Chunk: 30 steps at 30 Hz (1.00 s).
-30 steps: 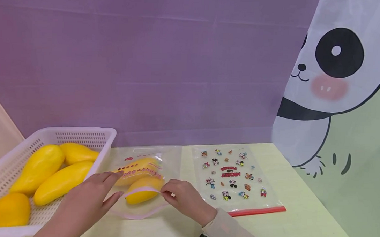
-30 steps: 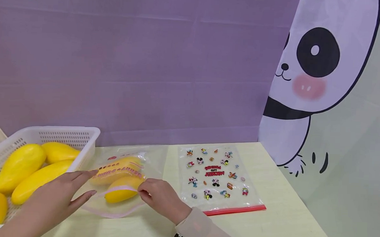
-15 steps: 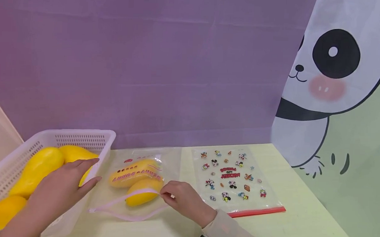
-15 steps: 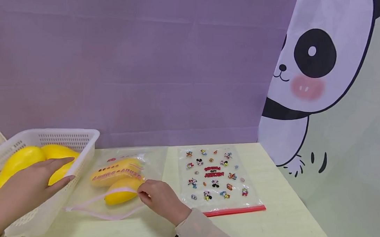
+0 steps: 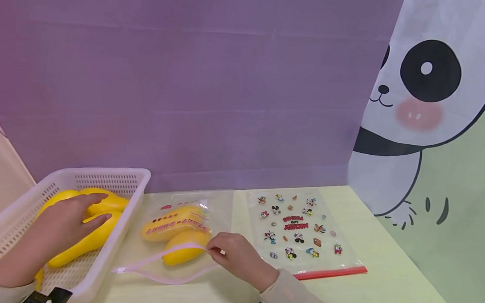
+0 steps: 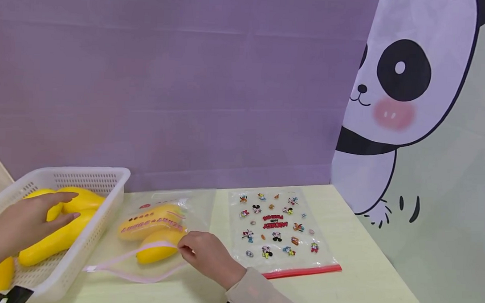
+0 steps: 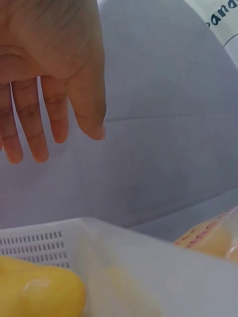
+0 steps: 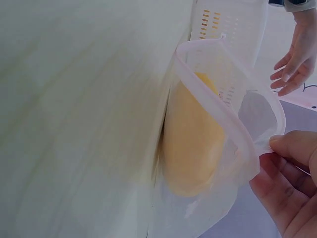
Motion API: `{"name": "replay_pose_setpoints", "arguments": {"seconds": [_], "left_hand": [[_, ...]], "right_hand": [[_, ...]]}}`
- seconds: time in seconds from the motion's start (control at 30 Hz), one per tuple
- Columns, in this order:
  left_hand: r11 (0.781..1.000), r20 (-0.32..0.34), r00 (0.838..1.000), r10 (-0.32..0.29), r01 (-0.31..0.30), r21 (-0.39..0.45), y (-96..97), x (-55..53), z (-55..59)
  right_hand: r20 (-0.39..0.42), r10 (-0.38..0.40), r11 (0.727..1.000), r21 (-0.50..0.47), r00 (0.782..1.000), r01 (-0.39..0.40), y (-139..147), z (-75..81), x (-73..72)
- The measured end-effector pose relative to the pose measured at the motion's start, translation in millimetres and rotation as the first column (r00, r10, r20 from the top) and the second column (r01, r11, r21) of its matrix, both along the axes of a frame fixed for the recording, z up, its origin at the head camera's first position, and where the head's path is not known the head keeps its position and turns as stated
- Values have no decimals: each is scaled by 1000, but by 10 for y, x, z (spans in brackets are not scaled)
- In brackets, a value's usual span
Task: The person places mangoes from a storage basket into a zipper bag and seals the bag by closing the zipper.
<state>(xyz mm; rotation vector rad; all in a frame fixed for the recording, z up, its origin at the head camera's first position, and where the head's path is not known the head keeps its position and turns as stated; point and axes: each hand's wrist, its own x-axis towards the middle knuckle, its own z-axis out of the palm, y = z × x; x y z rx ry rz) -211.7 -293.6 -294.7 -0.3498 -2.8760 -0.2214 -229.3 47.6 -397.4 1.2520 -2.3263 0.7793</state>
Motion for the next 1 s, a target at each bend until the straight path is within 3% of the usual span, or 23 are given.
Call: {"name": "replay_pose_setpoints", "arguments": {"seconds": [0.1,0.33,0.53,0.73,1.0], "left_hand": [[1000,35,999,5,-5,9,-61,-58,-18],[1000,25,999,24,-24,11,-212,-83,-89],[1000,21,1000,15,-15,-21,-255,-119,-53],[998,86,995,57,-55,-22,-327,-185,2],[999,112,993,41,-40,-13,-396,-279,9]], "right_hand": [[2,-1,1000,-4,1000,1,5,-5,-5],[22,19,1000,-8,1000,-19,-6,-56,0],[4,16,1000,-26,1000,-16,2,-79,-3],[6,14,1000,-12,1000,-14,5,-53,-5],[9,4,1000,-4,1000,-4,15,-19,-28]]}}
